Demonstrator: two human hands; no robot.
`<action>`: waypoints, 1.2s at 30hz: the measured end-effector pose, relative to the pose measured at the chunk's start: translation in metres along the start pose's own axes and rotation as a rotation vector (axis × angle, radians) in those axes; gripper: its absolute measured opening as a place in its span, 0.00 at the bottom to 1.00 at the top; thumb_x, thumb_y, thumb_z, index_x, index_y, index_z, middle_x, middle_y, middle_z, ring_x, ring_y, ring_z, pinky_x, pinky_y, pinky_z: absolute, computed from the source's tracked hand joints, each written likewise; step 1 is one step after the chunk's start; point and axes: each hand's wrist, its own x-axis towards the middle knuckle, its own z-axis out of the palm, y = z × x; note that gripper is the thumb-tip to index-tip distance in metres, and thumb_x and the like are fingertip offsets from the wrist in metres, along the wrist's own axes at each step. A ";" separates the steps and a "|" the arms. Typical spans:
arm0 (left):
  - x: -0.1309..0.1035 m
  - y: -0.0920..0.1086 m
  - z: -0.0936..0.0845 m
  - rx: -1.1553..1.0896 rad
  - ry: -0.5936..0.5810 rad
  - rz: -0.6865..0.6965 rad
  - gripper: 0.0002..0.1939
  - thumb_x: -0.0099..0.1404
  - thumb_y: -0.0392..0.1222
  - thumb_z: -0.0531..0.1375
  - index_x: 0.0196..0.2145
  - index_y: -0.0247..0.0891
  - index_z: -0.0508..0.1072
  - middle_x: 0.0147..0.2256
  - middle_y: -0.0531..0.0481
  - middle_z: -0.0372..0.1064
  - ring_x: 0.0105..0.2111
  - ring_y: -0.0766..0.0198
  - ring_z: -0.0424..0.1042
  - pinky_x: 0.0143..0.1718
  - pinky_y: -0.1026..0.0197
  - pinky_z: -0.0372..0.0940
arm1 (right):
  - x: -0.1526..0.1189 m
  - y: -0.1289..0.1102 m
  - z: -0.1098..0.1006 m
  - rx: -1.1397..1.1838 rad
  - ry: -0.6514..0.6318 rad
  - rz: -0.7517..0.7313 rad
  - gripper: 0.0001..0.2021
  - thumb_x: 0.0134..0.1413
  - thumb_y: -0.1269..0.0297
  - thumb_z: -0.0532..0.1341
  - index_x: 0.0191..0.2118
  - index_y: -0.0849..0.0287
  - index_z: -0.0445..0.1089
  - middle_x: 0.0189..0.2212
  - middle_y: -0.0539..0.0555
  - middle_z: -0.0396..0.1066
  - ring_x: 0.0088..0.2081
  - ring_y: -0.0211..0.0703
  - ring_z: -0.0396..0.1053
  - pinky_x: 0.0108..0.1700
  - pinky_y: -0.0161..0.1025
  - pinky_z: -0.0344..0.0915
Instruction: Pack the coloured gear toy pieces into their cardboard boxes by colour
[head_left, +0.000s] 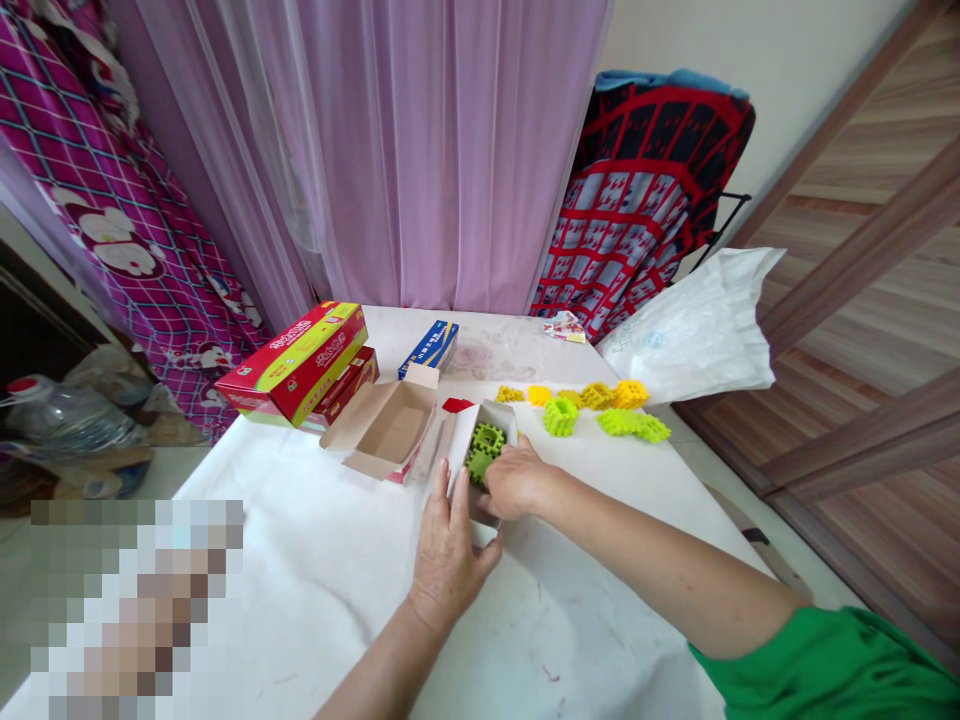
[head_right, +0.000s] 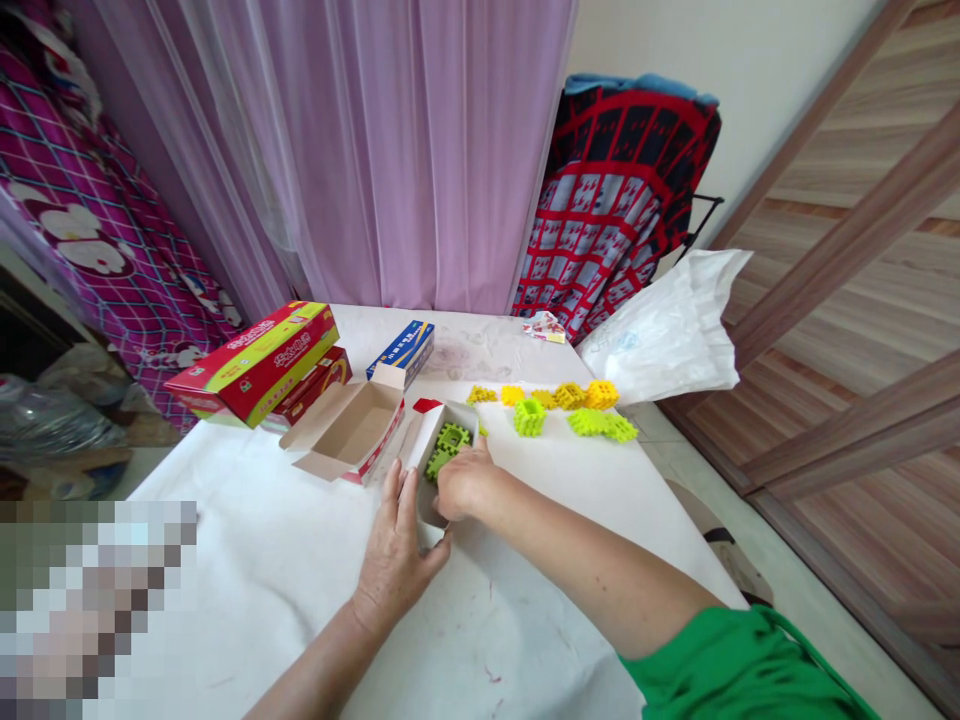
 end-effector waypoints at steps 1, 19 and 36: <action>0.000 0.000 0.000 -0.001 -0.001 -0.003 0.50 0.57 0.36 0.63 0.68 0.36 0.38 0.68 0.28 0.38 0.66 0.39 0.49 0.58 0.38 0.61 | 0.001 0.000 0.000 -0.005 0.018 0.014 0.25 0.60 0.51 0.53 0.48 0.67 0.76 0.47 0.70 0.74 0.56 0.61 0.65 0.60 0.56 0.50; 0.000 0.001 0.000 0.020 -0.008 0.015 0.50 0.55 0.36 0.63 0.68 0.34 0.40 0.67 0.28 0.40 0.66 0.40 0.49 0.59 0.40 0.61 | 0.021 0.003 0.007 0.024 0.289 0.050 0.17 0.53 0.57 0.63 0.45 0.62 0.75 0.45 0.65 0.76 0.50 0.56 0.70 0.54 0.48 0.56; 0.001 0.002 -0.002 0.010 -0.024 0.007 0.48 0.56 0.35 0.63 0.68 0.34 0.41 0.67 0.28 0.41 0.67 0.40 0.48 0.59 0.40 0.61 | 0.036 0.007 0.005 -0.089 0.144 0.009 0.23 0.49 0.61 0.67 0.53 0.58 0.72 0.48 0.66 0.74 0.52 0.56 0.69 0.53 0.49 0.58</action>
